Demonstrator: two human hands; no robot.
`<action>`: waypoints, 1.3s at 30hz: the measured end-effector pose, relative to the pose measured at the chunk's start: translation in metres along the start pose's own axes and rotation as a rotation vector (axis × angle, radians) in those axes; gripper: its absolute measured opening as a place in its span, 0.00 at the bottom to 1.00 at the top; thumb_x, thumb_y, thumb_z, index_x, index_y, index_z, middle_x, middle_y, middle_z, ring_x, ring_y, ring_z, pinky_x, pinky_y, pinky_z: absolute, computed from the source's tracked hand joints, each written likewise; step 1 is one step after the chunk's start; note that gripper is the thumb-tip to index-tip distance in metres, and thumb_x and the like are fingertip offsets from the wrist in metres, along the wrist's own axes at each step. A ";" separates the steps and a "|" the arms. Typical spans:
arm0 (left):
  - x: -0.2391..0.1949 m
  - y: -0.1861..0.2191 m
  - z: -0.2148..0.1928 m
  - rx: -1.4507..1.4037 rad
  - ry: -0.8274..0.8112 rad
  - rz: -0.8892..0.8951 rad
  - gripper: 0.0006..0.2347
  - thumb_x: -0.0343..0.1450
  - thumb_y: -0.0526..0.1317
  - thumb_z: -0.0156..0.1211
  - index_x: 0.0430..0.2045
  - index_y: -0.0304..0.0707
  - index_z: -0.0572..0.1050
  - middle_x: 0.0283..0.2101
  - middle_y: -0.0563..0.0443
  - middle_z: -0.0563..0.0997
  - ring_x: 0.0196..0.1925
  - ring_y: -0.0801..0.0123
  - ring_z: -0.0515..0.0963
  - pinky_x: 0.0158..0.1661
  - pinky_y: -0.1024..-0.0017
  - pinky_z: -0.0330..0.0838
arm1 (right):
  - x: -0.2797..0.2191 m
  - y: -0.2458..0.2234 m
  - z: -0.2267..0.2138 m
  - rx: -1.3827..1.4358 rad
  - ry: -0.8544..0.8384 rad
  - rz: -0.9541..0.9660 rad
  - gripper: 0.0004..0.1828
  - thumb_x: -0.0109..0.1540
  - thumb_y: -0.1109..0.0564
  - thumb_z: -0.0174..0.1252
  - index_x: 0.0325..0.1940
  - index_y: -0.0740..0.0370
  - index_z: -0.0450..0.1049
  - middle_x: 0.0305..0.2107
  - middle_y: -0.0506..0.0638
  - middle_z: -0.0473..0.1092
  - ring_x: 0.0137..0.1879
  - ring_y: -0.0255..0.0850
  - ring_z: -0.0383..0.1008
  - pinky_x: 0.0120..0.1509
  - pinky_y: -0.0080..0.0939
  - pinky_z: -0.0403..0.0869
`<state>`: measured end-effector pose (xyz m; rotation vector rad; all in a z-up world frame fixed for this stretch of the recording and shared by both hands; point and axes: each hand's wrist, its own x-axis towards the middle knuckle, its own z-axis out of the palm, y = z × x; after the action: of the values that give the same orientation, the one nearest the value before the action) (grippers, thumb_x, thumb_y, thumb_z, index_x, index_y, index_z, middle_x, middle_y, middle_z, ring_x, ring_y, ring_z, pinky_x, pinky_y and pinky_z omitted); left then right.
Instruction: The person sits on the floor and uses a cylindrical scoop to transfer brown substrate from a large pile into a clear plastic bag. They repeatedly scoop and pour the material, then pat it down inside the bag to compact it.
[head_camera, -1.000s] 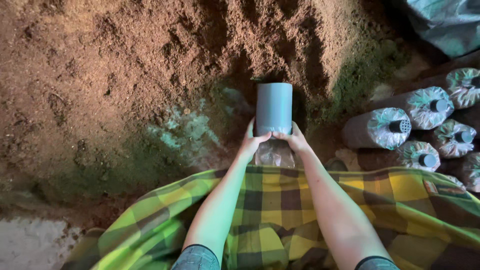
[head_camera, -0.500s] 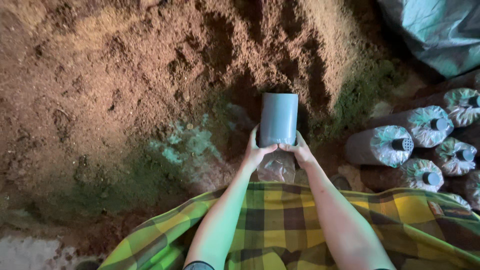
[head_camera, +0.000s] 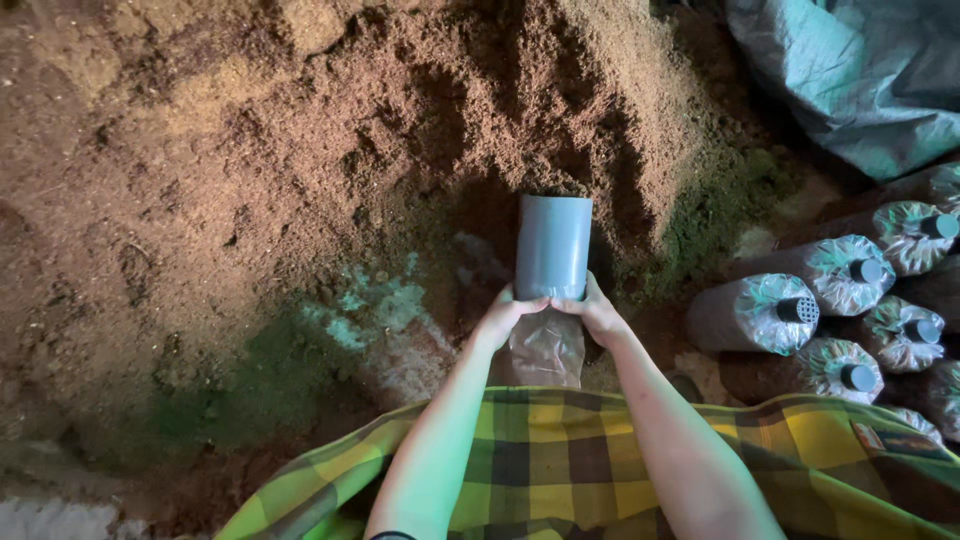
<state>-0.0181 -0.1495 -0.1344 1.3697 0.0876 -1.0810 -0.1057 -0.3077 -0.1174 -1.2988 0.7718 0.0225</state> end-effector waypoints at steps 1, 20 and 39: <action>-0.005 0.008 0.000 -0.003 0.005 0.003 0.41 0.60 0.46 0.86 0.69 0.36 0.69 0.62 0.38 0.79 0.68 0.55 0.76 0.67 0.54 0.67 | -0.004 -0.005 0.002 -0.002 -0.006 -0.001 0.58 0.45 0.52 0.85 0.74 0.57 0.63 0.46 0.56 0.68 0.56 0.50 0.70 0.59 0.54 0.73; -0.076 0.039 -0.053 0.078 -0.015 0.338 0.51 0.54 0.34 0.88 0.75 0.41 0.59 0.77 0.32 0.62 0.83 0.42 0.51 0.78 0.46 0.45 | -0.058 -0.054 0.068 -0.107 -0.207 -0.351 0.66 0.32 0.62 0.88 0.71 0.62 0.63 0.58 0.57 0.65 0.69 0.50 0.60 0.75 0.62 0.59; -0.129 0.026 -0.090 -0.002 0.214 0.449 0.52 0.50 0.30 0.89 0.73 0.49 0.65 0.69 0.32 0.72 0.78 0.40 0.64 0.76 0.49 0.55 | -0.061 -0.051 0.104 -0.120 -0.411 -0.369 0.67 0.31 0.70 0.85 0.73 0.58 0.65 0.63 0.53 0.66 0.74 0.46 0.60 0.78 0.62 0.60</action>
<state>-0.0252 -0.0087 -0.0596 1.4139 -0.0614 -0.5585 -0.0779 -0.2088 -0.0358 -1.4732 0.1778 0.0387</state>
